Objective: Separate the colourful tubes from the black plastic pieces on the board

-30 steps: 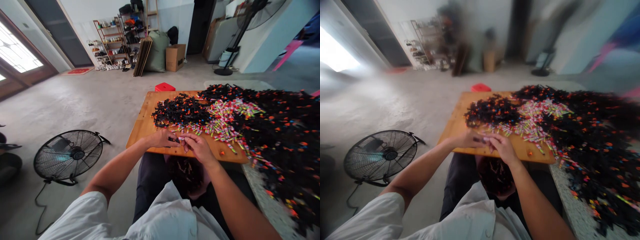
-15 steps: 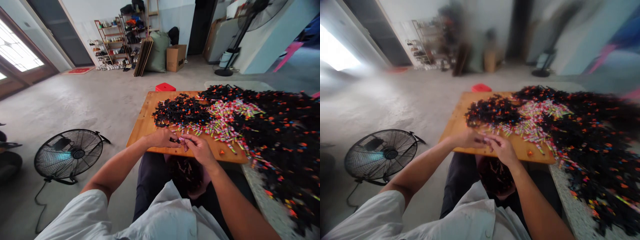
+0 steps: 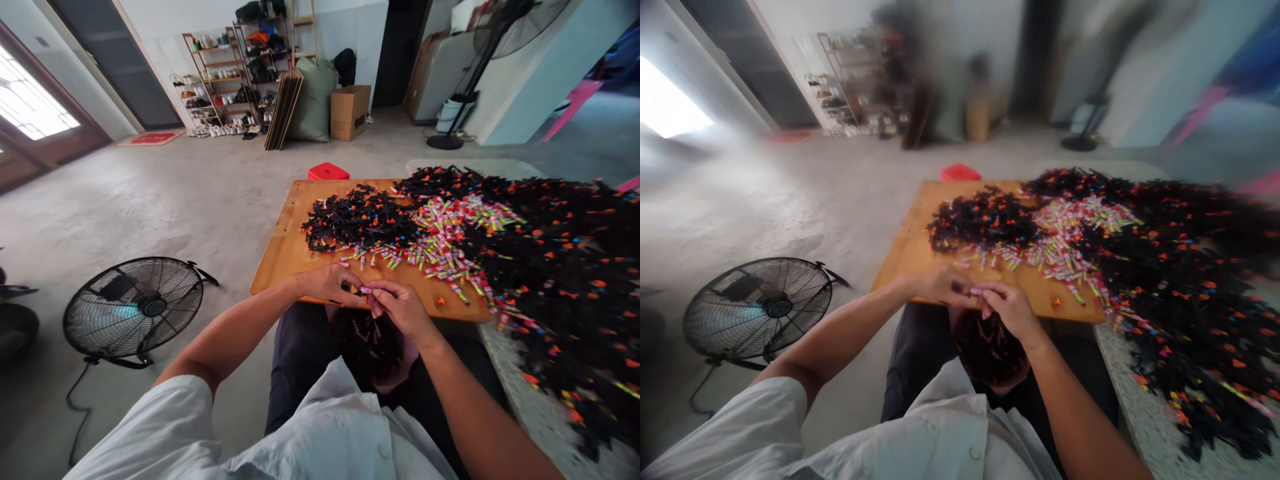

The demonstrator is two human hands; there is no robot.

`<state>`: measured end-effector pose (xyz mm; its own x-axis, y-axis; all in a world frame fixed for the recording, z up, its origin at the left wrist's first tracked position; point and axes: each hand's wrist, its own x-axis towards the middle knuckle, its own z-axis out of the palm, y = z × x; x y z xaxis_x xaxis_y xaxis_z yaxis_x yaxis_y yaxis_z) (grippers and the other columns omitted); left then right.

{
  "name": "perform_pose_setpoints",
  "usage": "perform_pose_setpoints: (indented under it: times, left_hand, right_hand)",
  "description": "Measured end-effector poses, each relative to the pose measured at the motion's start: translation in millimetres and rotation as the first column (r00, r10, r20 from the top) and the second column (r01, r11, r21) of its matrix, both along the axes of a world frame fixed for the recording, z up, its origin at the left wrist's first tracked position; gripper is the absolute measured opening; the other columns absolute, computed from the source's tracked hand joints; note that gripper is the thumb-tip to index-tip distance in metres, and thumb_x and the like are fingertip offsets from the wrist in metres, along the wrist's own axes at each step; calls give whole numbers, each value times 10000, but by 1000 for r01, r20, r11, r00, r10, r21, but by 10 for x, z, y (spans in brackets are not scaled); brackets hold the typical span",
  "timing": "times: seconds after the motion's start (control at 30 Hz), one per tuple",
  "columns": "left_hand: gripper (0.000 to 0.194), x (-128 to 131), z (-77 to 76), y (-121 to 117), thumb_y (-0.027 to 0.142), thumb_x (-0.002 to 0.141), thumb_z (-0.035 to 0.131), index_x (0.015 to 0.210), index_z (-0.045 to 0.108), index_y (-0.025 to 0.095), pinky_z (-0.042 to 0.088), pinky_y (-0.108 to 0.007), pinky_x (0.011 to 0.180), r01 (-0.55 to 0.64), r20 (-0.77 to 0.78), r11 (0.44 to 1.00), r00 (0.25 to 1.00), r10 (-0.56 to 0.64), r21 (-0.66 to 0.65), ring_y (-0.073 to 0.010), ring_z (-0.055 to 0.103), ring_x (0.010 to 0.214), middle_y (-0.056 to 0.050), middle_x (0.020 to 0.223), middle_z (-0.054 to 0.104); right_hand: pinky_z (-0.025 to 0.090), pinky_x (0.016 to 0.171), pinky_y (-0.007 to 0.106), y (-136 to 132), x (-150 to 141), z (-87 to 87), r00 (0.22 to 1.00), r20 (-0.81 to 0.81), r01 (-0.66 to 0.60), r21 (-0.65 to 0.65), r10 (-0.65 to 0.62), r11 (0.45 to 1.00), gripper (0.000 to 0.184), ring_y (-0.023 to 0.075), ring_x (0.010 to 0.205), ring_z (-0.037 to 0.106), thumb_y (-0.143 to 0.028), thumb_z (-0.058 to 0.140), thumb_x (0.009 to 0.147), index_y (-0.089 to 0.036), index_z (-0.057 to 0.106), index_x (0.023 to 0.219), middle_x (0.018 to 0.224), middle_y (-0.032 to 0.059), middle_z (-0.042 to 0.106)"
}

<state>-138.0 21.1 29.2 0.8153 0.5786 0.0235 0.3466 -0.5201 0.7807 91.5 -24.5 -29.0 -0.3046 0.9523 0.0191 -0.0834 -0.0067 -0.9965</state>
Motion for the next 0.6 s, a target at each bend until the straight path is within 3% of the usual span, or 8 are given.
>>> perform_pose_setpoints:
  times: [0.17,0.23,0.33,0.43,0.53,0.6]
  left_hand:
    - [333,22,5,-56,475,955,671,948,796,166,357,-194,597,7,-13,999,1000,-6,32,-78,490,599,24,692,637]
    - [320,33,38,-92,467,963,663,945,792,175,363,-198,603,13,-33,997,999,-10,81,-80,506,589,18,684,647]
    - [275,74,103,-147,458,953,683,999,799,213,371,-210,613,-31,-105,977,993,53,209,-99,568,609,0,712,689]
    - [284,130,159,-195,496,942,696,1028,803,247,374,-225,621,-90,-181,931,970,163,355,-127,627,653,-11,747,723]
    - [346,165,190,-227,553,935,694,1084,796,257,372,-230,612,-105,-225,904,951,213,414,-142,660,677,-9,777,745]
    - [380,171,198,-239,580,936,686,1107,791,257,366,-233,603,-93,-250,892,942,222,442,-148,669,679,-11,781,750]
  right_hand:
    - [535,625,294,-129,98,-61,972,231,10,122,-38,992,312,163,613,637,-410,664,955,-219,806,1156,672,4,694]
    - [555,679,310,-158,125,-87,971,235,12,135,-44,991,307,176,661,661,-409,660,967,-226,805,1167,692,11,708]
    - [576,753,339,-167,120,-135,994,97,45,58,-50,997,294,177,689,682,-423,710,942,-228,811,1137,766,25,751]
    - [587,731,338,-160,80,-145,987,-142,65,-57,-73,996,281,161,664,684,-418,824,842,-245,827,1063,857,31,790]
    - [580,665,304,-168,53,-106,943,-327,20,-128,-62,992,276,141,630,679,-379,897,763,-260,843,1007,860,28,799]
    - [577,646,291,-180,57,-79,929,-367,-10,-146,-45,989,272,136,626,679,-357,908,753,-257,849,999,849,35,800]
